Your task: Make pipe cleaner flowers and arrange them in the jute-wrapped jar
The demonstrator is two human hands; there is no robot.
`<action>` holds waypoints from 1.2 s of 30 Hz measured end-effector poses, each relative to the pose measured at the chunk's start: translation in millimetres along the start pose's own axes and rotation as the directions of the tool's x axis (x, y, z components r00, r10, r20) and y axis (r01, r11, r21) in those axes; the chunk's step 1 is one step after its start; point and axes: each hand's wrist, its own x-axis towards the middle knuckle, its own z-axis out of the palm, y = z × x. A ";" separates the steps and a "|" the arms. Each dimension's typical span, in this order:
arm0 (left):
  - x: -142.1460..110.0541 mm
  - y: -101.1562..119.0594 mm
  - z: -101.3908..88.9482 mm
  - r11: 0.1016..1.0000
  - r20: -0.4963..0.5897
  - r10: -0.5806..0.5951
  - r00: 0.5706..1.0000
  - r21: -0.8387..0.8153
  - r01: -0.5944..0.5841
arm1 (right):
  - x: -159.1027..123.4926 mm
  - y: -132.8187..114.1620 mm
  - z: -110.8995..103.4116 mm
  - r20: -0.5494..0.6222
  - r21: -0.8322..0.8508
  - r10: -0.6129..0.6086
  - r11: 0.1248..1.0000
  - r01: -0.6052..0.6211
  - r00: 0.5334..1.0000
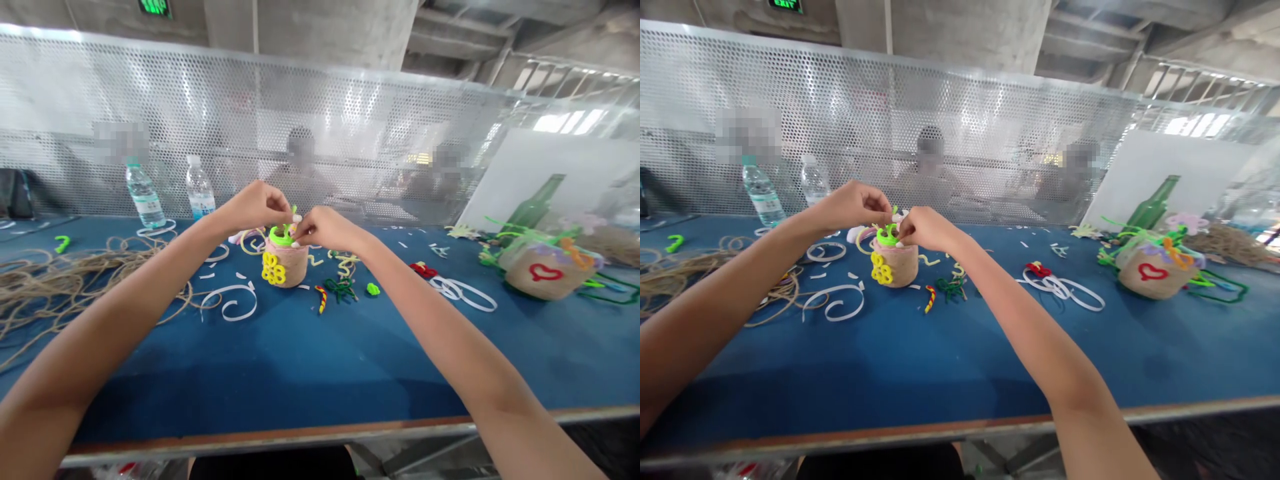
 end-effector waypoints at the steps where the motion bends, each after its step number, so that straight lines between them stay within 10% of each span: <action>1: 0.2 -0.1 3.2 1.000 -0.018 -0.018 1.000 -0.020 0.018 | -0.6 -0.6 -0.7 0.011 -0.011 0.003 1.000 -0.003 1.000; 6: 2.1 -1.9 18.7 0.990 -0.120 -0.079 0.990 -0.123 0.064 | -5.7 -2.5 -9.1 0.135 -0.027 0.076 0.997 -0.073 0.988; 11: 0.9 -1.2 14.4 0.971 -0.152 0.139 0.979 0.213 -0.105 | -7.2 1.2 -11.4 0.175 0.047 0.081 0.995 -0.090 0.981; 21: 0.1 -10.6 -25.3 0.840 0.206 0.312 0.928 0.396 -0.371 | -4.6 5.9 -7.1 0.121 0.064 0.032 0.997 -0.040 0.992; 29: -0.1 -9.1 -4.1 0.912 -0.144 0.128 0.981 0.406 -0.060 | -3.9 6.6 -1.3 0.070 0.077 0.003 0.997 -0.008 0.998; 36: -5.1 1.8 13.0 0.875 -0.188 0.073 0.980 0.484 0.028 | -0.8 16.4 1.3 0.094 0.251 -0.032 0.968 0.007 0.995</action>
